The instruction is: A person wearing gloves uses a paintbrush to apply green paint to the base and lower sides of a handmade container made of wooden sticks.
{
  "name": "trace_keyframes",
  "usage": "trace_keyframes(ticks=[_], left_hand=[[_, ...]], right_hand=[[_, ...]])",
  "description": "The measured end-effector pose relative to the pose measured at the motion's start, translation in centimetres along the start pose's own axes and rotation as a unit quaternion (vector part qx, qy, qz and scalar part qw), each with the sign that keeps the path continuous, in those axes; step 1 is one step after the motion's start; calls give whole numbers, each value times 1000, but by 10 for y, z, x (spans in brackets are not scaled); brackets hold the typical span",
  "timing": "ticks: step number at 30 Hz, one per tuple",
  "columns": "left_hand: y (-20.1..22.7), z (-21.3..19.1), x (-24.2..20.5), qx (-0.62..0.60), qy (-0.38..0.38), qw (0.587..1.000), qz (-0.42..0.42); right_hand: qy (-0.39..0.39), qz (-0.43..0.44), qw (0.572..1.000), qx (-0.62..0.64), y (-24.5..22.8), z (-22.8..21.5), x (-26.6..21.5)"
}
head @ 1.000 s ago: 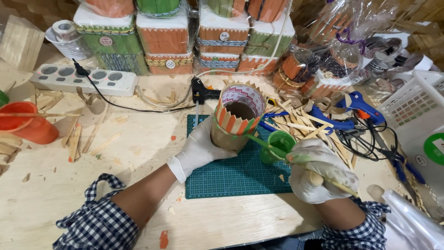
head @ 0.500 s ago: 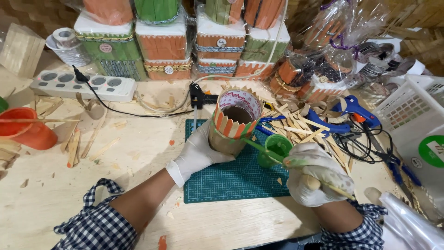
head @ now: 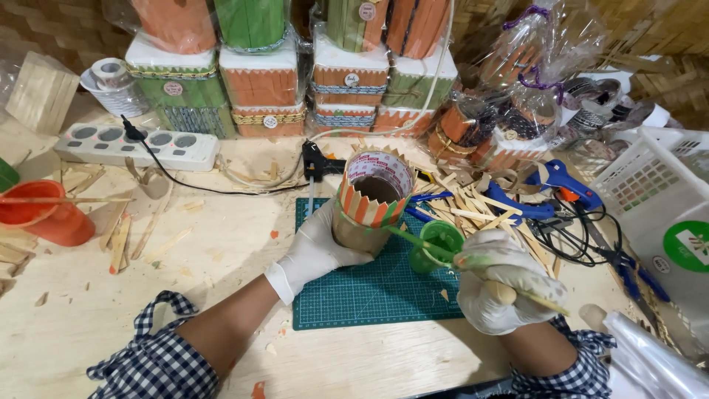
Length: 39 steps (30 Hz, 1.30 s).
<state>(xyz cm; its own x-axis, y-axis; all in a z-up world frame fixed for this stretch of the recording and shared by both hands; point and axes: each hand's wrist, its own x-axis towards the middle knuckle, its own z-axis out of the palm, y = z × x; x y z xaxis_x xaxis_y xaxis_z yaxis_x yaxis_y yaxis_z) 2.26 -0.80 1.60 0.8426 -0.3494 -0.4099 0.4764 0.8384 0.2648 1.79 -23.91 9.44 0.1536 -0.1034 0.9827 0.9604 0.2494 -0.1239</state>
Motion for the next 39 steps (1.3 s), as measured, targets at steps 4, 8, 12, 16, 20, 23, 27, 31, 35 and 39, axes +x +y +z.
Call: trace_keyframes(ticks=[4,8,12,16,20,23,27,31,35,39], left_hand=[[-4,1,-5,-116,27,992,-49],[-9,-16,-18,484,11,814,320],[-10,-33,1,500,-39,781,372],[-9,-25,-15,490,-40,788,370],[-9,-34,2,484,-46,795,363],[-10,-30,-3,486,-46,795,361],[-10,-15,-12,475,5,828,298],[-11,-14,-15,479,4,819,315],[-10,-4,-19,499,44,822,270],[-9,-12,-11,514,51,811,274]], right_hand=[[-39,-22,999,-12,9,0,-4],[-44,-4,999,-29,10,0,-2],[-61,0,997,-49,9,-2,0],[-78,-13,994,-70,9,1,1],[-101,-28,992,-65,16,-17,-10],[-78,-52,995,-45,31,-35,-38],[8,-51,999,0,30,-29,-40],[-63,-25,998,-14,14,-23,-17],[-140,-21,990,-14,20,-16,-15],[-278,-72,958,-4,49,-66,-23]])
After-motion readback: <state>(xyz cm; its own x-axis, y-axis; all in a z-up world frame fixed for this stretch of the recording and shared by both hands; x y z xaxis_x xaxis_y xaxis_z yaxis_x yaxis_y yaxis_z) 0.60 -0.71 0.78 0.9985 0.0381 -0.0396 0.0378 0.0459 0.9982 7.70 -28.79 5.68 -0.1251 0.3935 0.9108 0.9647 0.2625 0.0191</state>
